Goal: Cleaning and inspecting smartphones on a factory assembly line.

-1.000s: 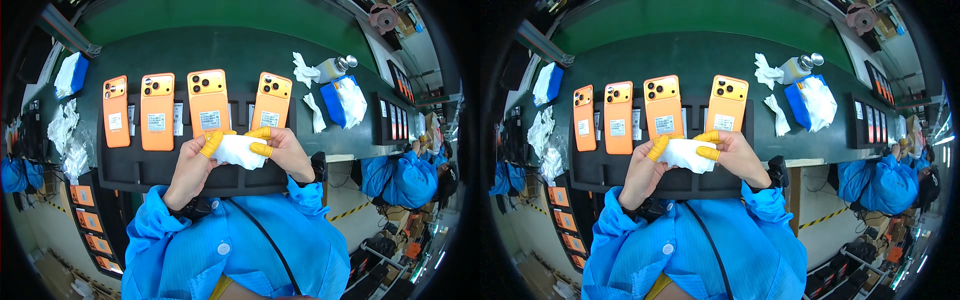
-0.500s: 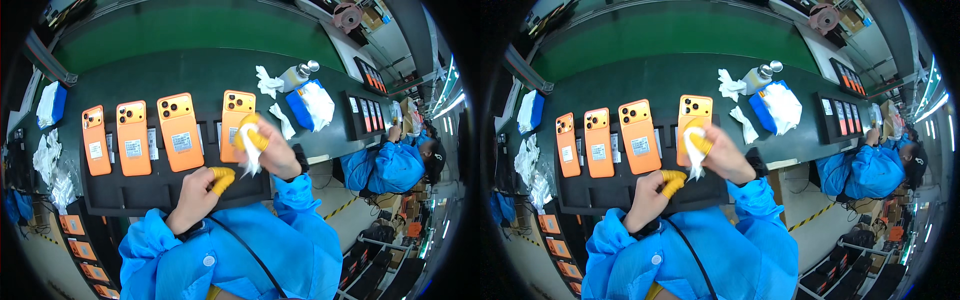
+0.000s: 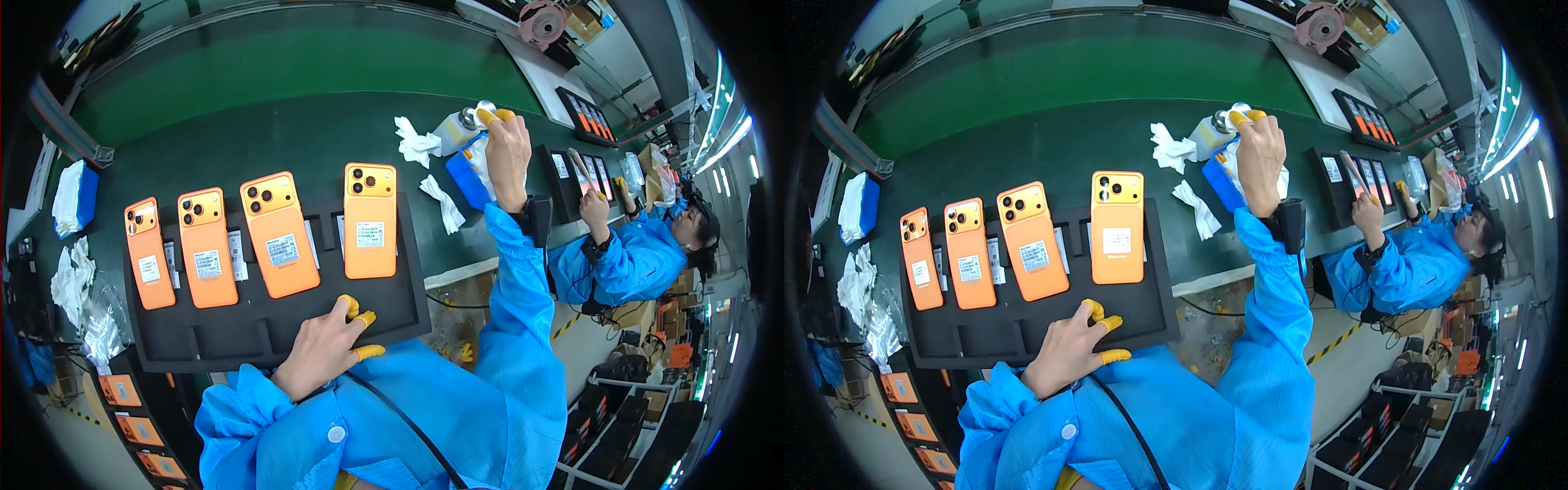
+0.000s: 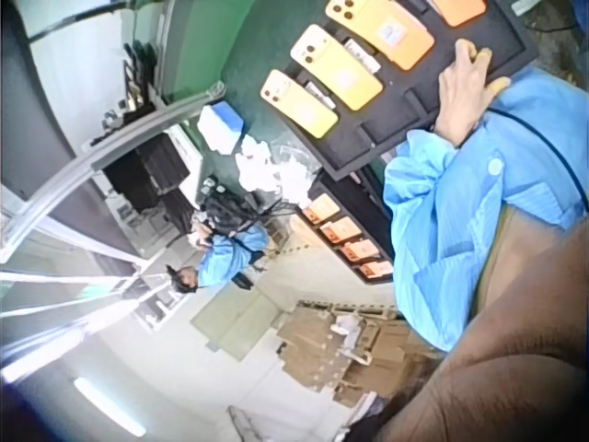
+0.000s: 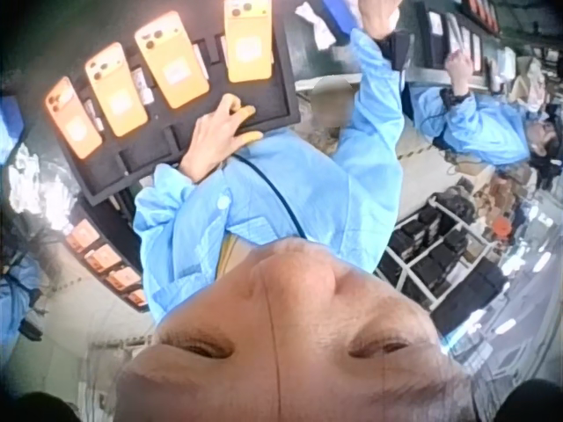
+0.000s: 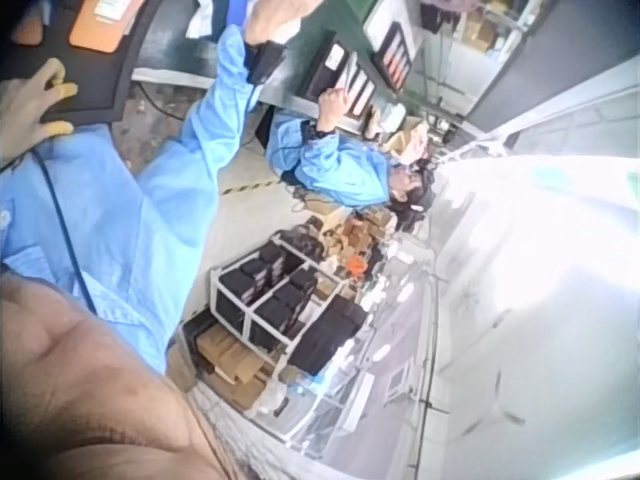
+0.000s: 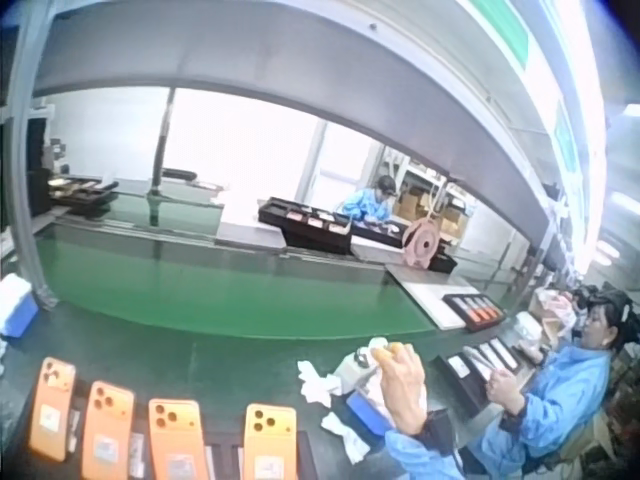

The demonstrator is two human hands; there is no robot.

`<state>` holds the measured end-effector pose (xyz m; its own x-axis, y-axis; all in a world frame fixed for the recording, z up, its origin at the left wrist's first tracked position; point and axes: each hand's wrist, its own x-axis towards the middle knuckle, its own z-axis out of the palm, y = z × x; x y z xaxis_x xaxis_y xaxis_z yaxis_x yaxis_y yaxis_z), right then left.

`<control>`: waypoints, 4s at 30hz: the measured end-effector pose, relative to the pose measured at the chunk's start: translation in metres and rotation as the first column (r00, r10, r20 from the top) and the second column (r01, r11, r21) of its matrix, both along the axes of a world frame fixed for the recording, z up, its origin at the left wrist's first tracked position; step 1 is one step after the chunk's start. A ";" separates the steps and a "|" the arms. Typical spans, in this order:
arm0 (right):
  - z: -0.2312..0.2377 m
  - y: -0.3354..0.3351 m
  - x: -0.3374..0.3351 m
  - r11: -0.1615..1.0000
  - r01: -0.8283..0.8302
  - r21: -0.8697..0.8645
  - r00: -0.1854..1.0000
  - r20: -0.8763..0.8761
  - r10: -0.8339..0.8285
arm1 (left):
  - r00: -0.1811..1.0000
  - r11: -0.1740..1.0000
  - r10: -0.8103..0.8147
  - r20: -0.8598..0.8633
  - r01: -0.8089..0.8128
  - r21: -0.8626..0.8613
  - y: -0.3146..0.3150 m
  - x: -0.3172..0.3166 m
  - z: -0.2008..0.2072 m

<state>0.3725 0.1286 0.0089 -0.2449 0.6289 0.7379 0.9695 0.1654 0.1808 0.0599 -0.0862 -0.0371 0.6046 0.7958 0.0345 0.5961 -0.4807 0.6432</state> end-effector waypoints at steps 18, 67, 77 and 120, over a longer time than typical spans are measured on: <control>-0.045 -0.081 -0.091 0.857 -0.504 -0.111 0.861 -0.150 0.486 | 0.973 0.970 0.108 -0.206 -0.057 0.238 -0.002 -0.011 -0.002; -0.054 -0.071 -0.112 0.791 -0.578 -0.202 0.816 -0.154 0.557 | 0.980 0.966 0.160 -0.119 -0.131 0.222 -0.002 -0.012 -0.015; -0.053 -0.082 -0.110 0.768 -0.592 -0.246 0.806 -0.164 0.569 | 0.982 0.972 0.151 -0.110 -0.128 0.196 -0.002 -0.012 -0.014; -0.052 -0.082 -0.099 0.853 -0.492 -0.178 0.870 -0.129 0.475 | 0.984 0.977 0.157 -0.087 -0.142 0.158 -0.002 -0.011 -0.012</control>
<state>0.2738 0.0468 -0.0428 -0.5034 0.5807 0.6399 0.7673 0.6409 0.0220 0.0487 -0.0881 -0.0492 0.4856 0.8676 0.1069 0.7252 -0.4681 0.5050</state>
